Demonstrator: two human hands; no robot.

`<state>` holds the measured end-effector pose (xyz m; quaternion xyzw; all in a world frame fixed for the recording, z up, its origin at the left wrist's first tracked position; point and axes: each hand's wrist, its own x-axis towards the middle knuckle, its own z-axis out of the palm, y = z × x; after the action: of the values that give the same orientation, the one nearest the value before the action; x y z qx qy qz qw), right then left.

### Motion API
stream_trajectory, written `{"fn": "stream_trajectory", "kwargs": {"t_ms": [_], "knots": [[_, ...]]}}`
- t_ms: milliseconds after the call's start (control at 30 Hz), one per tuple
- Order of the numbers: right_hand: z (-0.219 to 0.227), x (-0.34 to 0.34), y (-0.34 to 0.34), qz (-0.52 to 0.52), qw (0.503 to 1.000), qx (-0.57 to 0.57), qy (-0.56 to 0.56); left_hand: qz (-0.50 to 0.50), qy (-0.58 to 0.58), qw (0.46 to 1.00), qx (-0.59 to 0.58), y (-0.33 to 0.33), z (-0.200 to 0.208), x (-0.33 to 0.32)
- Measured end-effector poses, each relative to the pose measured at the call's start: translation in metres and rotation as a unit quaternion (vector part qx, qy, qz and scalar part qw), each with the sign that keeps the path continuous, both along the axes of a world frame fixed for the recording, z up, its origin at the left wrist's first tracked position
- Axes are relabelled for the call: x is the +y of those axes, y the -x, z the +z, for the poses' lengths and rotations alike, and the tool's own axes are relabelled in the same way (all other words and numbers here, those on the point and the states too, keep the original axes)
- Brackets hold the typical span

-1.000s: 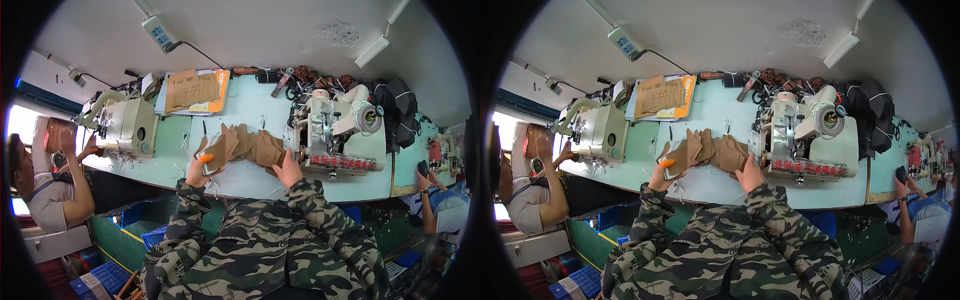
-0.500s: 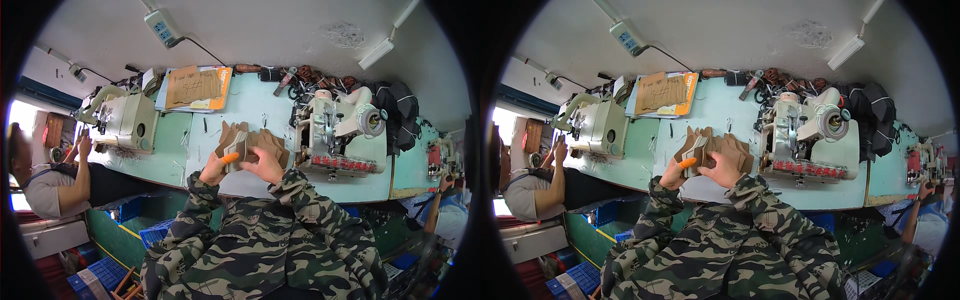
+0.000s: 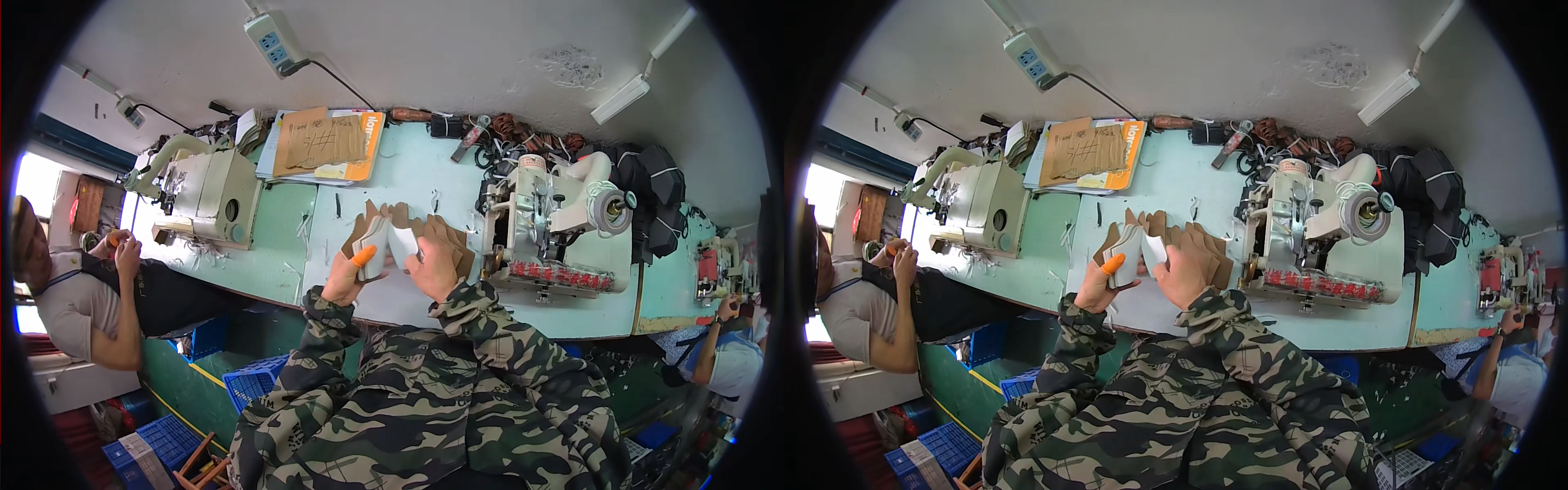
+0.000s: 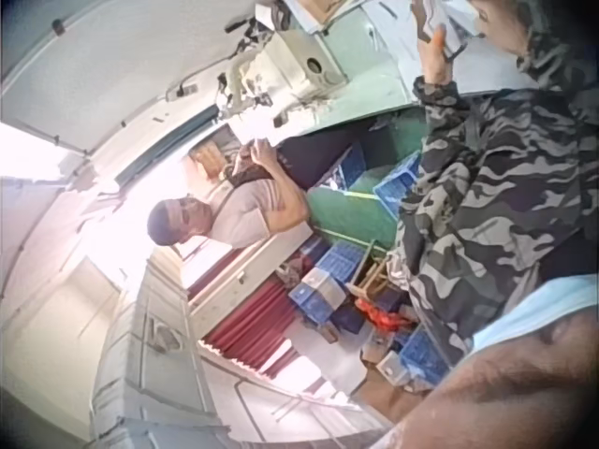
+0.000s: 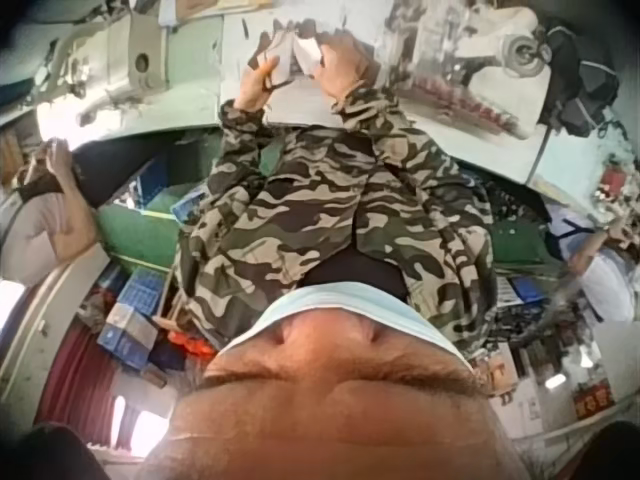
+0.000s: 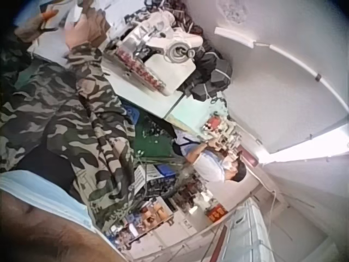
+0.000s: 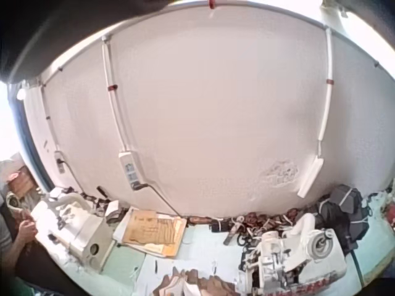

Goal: Stitching leather shoe components together using an industrial sewing machine.

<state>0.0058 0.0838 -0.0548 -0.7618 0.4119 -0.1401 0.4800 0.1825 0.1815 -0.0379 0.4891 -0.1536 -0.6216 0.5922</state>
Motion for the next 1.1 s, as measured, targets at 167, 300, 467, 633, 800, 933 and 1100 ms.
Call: {"fn": "stream_trajectory", "kwargs": {"t_ms": [167,300,467,633,800,933,1100], "knots": [[-0.004,0.003,-0.027,-0.05,0.977,0.109,0.178,0.058,-0.07,0.993,-0.07,-0.036,-0.027,0.026],[-0.008,0.019,-0.034,0.051,0.974,0.066,0.212,0.085,-0.062,0.992,-0.072,-0.037,-0.044,0.027],[0.033,0.012,-0.035,0.078,0.973,-0.094,-0.195,0.084,0.012,0.987,-0.135,0.003,-0.04,0.012],[0.029,-0.008,-0.014,0.055,0.944,-0.101,-0.309,0.013,0.0,0.978,-0.209,0.014,-0.013,-0.006],[0.042,-0.011,-0.006,0.033,0.949,-0.123,-0.289,0.028,0.017,0.969,-0.245,0.016,-0.007,-0.017],[0.038,-0.014,0.001,0.027,0.949,-0.14,-0.281,-0.002,0.041,0.956,-0.289,0.021,-0.004,-0.02],[0.038,-0.008,0.005,0.033,0.971,-0.102,-0.214,0.009,0.023,0.964,-0.266,0.03,-0.002,-0.017]]}}
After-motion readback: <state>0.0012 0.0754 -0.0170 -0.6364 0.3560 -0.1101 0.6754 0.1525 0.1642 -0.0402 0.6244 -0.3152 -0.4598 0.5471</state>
